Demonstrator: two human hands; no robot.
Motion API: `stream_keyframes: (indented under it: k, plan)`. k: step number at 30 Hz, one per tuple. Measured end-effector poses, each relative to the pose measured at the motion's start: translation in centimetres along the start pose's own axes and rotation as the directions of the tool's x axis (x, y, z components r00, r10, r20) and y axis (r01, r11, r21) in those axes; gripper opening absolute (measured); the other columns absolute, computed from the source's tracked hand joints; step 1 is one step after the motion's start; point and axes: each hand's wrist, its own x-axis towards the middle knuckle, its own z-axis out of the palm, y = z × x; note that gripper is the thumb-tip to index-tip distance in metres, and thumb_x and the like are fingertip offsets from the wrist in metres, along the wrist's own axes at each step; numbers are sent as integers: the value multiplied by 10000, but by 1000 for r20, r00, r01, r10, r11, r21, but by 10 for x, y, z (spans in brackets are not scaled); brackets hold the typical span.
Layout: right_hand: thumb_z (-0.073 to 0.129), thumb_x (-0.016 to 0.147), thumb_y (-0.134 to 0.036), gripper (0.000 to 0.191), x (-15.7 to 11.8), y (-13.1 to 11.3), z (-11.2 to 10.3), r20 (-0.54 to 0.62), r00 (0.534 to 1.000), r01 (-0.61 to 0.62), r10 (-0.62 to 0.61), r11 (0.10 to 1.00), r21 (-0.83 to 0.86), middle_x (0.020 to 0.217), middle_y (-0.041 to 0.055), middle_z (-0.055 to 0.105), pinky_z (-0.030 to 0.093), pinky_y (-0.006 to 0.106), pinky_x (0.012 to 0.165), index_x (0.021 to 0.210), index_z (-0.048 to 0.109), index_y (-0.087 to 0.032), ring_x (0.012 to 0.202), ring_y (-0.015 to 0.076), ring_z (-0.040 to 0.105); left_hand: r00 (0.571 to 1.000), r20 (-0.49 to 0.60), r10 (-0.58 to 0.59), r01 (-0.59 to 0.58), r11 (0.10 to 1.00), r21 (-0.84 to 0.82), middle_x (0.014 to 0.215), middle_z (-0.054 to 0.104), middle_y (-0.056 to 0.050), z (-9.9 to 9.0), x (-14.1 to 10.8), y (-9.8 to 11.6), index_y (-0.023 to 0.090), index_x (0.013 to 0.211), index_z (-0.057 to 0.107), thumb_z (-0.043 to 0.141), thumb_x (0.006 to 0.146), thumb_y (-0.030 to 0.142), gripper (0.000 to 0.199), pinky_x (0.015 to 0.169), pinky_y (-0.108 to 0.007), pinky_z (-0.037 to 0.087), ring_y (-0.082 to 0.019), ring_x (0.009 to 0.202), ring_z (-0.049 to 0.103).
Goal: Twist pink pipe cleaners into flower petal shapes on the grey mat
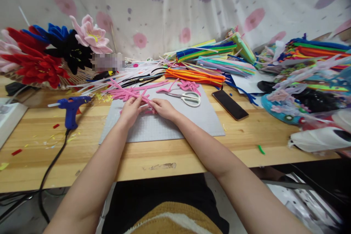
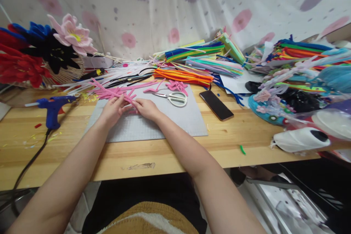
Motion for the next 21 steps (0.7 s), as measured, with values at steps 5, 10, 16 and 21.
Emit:
stream_keyframes:
  k: [5,10,16,21]
  plan:
    - [385,891,-337,293,-1,-5,-5,-11,1000,6,-9,982,-189,778,12,625,311,209,643,821,617,-172,702,107,504,989,-148,-2,-3,999,-37,721,638,-58,-7,6,6,113,747,599,586,776,377,266,684,-290,531,-149,740,638]
    - [397,889,-289,277,-5,-9,-9,111,992,85,-61,971,-223,737,18,606,296,206,643,770,607,-153,682,103,487,978,-204,34,-43,998,-41,798,670,-109,-18,9,10,104,752,614,490,841,371,307,726,-330,534,-159,752,640]
    - [401,882,-293,284,-5,-13,-9,94,991,106,-94,984,-143,685,3,568,292,199,629,748,598,-139,658,95,467,955,-293,48,-80,992,-98,647,641,-53,-18,11,13,117,679,601,454,866,295,297,657,-276,529,-127,625,628]
    - [395,883,-292,288,-3,-10,-7,62,995,88,-82,992,-95,699,3,569,300,199,649,759,603,-135,673,94,467,951,-305,60,-99,988,-115,633,635,-40,-19,11,14,125,692,593,482,848,359,303,657,-279,529,-129,616,630]
